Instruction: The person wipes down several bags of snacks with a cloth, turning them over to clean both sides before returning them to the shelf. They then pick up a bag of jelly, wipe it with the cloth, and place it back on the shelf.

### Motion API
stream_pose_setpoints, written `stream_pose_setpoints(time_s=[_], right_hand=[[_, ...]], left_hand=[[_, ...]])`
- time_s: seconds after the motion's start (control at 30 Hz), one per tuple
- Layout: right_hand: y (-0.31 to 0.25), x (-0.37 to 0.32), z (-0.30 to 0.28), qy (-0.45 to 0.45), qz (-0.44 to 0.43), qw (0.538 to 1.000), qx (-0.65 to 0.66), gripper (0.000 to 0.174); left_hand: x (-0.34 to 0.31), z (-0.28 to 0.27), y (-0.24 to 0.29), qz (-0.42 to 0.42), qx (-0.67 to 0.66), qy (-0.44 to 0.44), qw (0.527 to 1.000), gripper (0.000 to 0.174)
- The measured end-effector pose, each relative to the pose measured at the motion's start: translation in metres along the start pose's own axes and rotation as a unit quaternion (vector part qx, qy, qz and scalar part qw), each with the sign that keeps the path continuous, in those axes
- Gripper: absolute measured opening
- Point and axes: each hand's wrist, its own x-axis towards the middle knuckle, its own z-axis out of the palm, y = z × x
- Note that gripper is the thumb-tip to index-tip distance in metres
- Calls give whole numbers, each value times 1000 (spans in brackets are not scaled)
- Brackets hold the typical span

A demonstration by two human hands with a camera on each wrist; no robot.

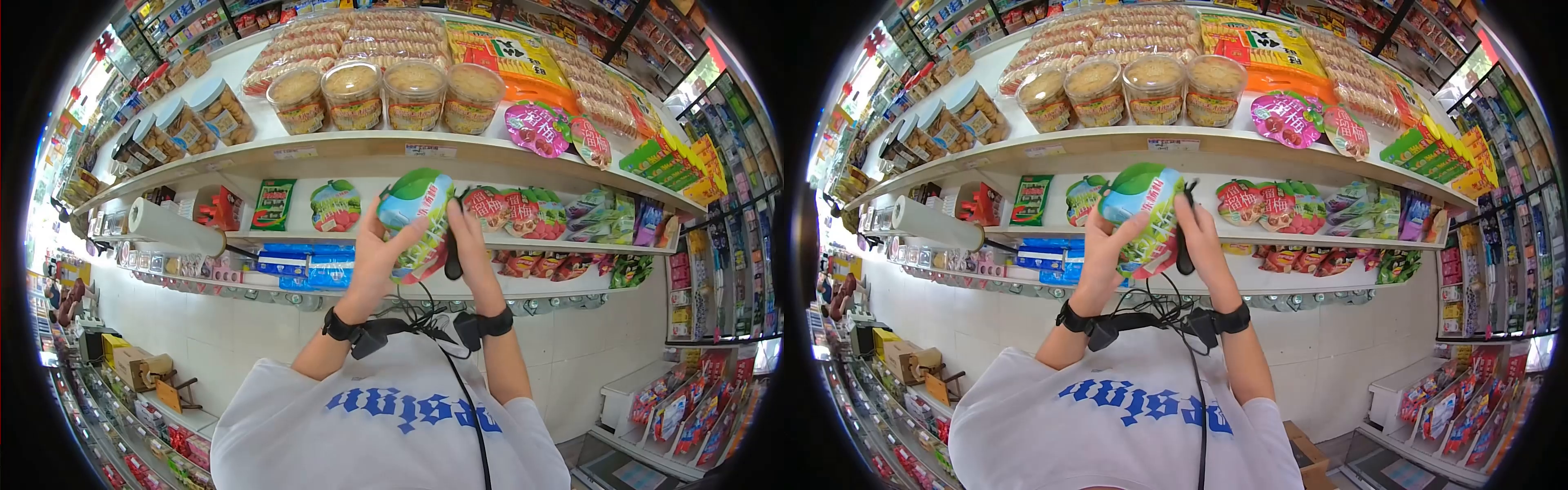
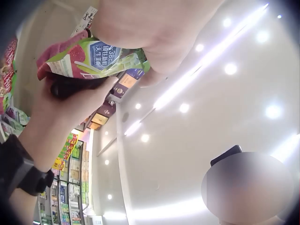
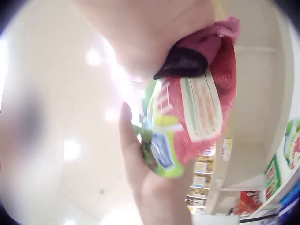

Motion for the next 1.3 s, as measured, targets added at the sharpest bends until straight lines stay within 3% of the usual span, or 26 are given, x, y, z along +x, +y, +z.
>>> stream_pose_setpoints(time_s=[0.03,0.13,0.3,0.4,0.43,0.57,0.67,0.77,0.87,1.0,1.03,1.07,1.13,1.2,1.3], right_hand=[[-1,-8,-1,-53,-32,998,3,39],[7,-18,3,-53,-72,996,-8,33],[8,-23,5,57,-113,991,43,23],[8,-24,-1,83,-118,987,67,22],[3,-26,-7,77,-75,992,71,22],[-5,-25,-12,134,-42,977,161,21],[-5,-22,-11,155,-132,976,71,21],[6,-23,-18,187,-280,921,-196,19],[-1,-31,-10,181,-181,964,-66,21],[19,-31,11,109,-65,991,50,28],[29,-26,16,89,-103,988,69,30],[31,-26,10,70,-64,992,83,29],[13,-34,2,32,16,993,110,28],[9,-38,-2,29,19,989,140,27],[27,-38,-25,50,-20,989,137,28]], left_hand=[[3,-4,2,-3,8,8,1000,48],[5,-1,19,-4,6,9,1000,43],[16,-20,-6,-41,72,-3,997,42],[14,-18,-5,-30,174,-52,983,42],[14,-20,-4,-33,200,-68,977,41],[18,-27,4,-47,246,-110,962,38],[19,-32,-6,-56,265,-96,958,40],[19,-30,-4,-56,244,-101,963,40],[20,-29,-6,-56,198,-96,974,38],[25,-22,-25,1,110,16,994,38],[23,-17,-24,9,120,21,992,39],[22,-13,-21,17,130,25,991,40],[21,-15,-16,-53,72,55,994,46],[27,-27,-12,-121,-21,50,991,46],[22,-22,-1,-119,-56,11,991,42]])
